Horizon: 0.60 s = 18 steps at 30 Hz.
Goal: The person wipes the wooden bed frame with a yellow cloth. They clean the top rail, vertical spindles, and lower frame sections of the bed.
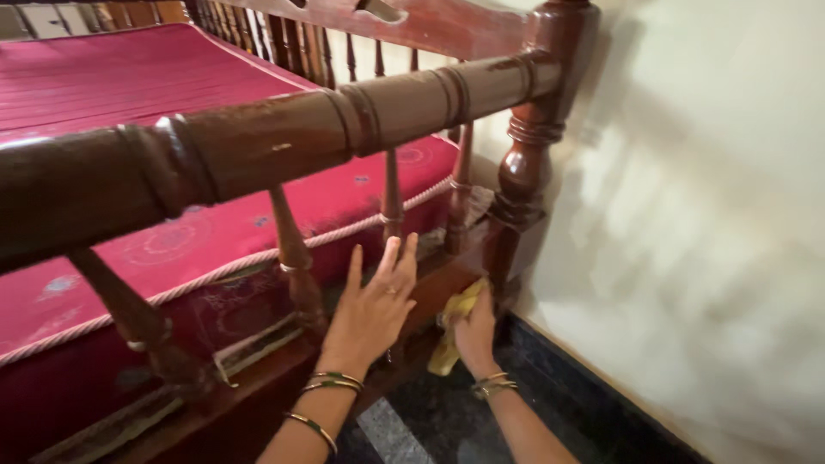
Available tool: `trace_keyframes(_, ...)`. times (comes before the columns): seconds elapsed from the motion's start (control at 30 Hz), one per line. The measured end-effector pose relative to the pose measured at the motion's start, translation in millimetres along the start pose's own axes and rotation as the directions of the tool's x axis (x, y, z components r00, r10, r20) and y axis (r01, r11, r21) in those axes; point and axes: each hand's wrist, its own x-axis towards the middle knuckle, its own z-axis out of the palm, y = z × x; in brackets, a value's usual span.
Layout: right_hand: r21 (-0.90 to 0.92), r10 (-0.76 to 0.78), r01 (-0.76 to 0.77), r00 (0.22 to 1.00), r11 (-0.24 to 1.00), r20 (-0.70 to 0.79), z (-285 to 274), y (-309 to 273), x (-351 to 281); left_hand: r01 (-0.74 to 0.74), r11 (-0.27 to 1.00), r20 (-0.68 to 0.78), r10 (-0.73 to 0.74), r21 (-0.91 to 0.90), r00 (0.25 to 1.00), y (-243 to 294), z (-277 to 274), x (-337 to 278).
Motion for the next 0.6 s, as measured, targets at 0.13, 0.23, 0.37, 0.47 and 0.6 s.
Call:
trace_keyframes(0.13,0.01,0.106,-0.106,0.994,0.994,0.029,-36,-19,-15,0.007,1.0,-0.024,-0.008,-0.009,1.0,-3,-6,3)
trace_keyframes(0.23,0.173,0.299,-0.253,0.892,0.952,-0.339,-86,-45,23,0.009,1.0,-0.011,-0.009,-0.017,1.0,-2,-7,5)
trace_keyframes(0.37,-0.129,-0.357,0.335,0.831,0.933,-0.426,-117,-80,90,0.025,0.999,0.0,-0.025,-0.037,1.0,-1,-4,7)
trace_keyframes(0.47,-0.206,-0.416,0.374,0.881,0.904,-0.226,-92,-82,109,0.034,0.998,0.0,-0.034,-0.049,0.999,1,-3,7)
trace_keyframes(0.6,-0.377,-0.35,0.222,0.881,0.899,-0.317,-49,-53,90,0.031,0.999,-0.028,-0.032,-0.031,0.999,-1,-3,12)
